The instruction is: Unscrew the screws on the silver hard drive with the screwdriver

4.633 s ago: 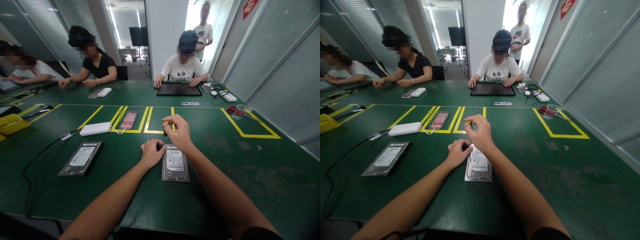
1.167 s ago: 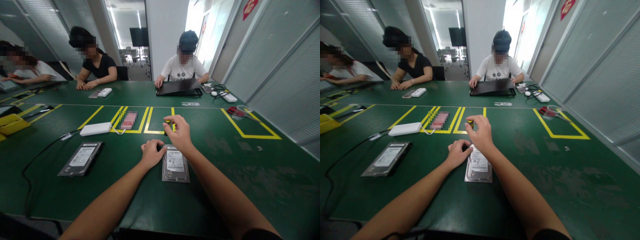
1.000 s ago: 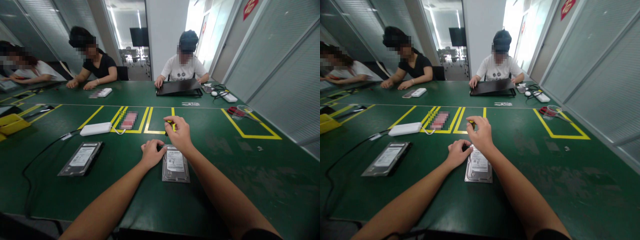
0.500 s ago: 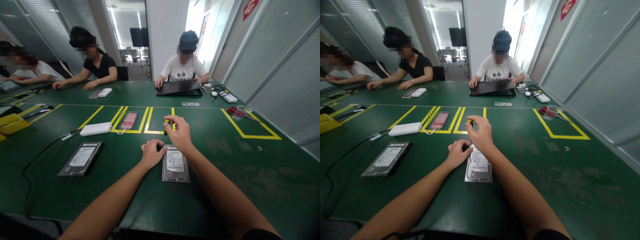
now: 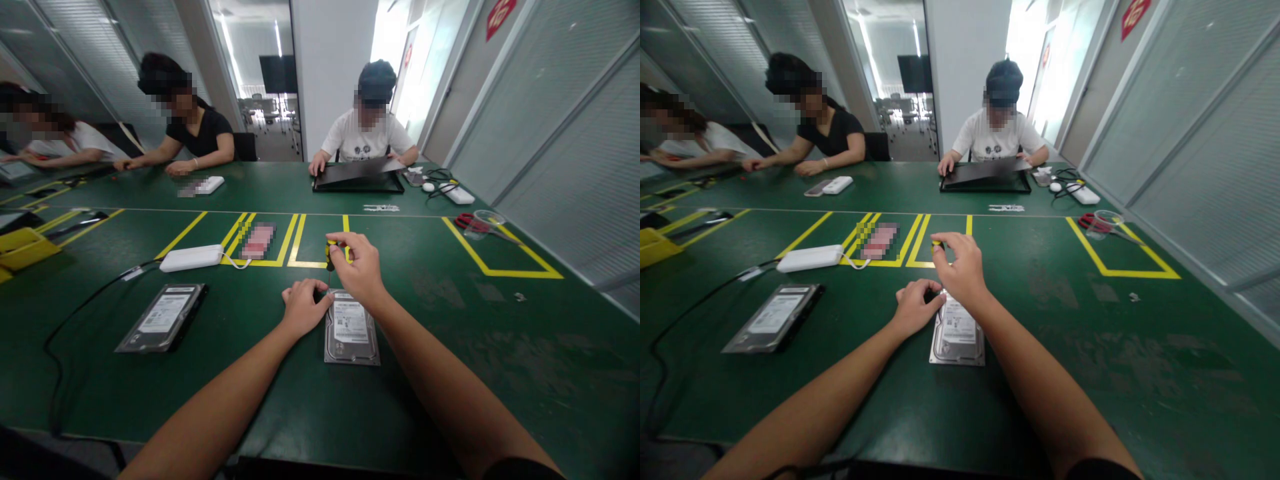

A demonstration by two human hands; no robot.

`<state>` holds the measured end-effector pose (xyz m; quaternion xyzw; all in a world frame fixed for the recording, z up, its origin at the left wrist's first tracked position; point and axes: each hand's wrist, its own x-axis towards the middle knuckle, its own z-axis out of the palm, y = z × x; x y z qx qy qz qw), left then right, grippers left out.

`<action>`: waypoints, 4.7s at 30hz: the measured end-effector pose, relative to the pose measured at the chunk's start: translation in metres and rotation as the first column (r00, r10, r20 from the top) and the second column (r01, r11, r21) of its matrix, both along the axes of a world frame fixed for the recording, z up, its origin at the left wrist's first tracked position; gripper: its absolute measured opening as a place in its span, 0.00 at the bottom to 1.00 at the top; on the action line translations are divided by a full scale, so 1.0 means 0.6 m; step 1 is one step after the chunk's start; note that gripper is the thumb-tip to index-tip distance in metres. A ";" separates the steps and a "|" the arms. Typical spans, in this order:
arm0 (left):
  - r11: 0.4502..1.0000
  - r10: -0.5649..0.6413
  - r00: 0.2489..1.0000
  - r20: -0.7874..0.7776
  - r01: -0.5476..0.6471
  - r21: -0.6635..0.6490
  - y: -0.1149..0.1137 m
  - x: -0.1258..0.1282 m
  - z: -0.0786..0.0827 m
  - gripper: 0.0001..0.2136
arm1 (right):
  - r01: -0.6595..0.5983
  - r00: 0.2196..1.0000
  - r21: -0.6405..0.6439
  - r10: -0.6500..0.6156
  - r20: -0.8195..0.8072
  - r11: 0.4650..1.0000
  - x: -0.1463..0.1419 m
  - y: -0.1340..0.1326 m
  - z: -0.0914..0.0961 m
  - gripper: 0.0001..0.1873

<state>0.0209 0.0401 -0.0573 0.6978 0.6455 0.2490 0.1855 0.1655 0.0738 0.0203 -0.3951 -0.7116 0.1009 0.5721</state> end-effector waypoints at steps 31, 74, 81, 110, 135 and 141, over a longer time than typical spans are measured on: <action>1.000 -0.005 1.000 0.004 0.005 0.013 0.001 -0.002 -0.003 0.09 | -0.008 1.000 0.022 0.008 0.001 1.000 0.001 -0.002 0.005 0.05; 1.000 -0.010 1.000 0.012 0.010 0.013 0.001 -0.001 -0.002 0.09 | -0.003 1.000 0.009 0.003 -0.001 1.000 -0.001 -0.001 0.004 0.05; 1.000 -0.005 1.000 0.008 0.005 0.015 0.001 -0.001 -0.006 0.09 | 0.002 1.000 0.003 -0.002 0.027 1.000 0.000 0.001 0.003 0.08; 1.000 -0.007 1.000 0.007 0.007 0.017 0.002 -0.001 -0.004 0.09 | -0.031 1.000 0.029 0.031 0.000 0.999 -0.001 0.002 0.000 0.09; 1.000 -0.006 1.000 0.005 0.006 0.012 0.001 -0.002 -0.004 0.09 | -0.031 0.999 0.011 0.030 0.023 0.999 -0.001 0.000 0.001 0.10; 1.000 -0.004 1.000 -0.001 0.004 -0.002 0.000 0.000 0.000 0.09 | -0.015 1.000 0.016 0.015 0.001 1.000 -0.001 -0.002 0.002 0.06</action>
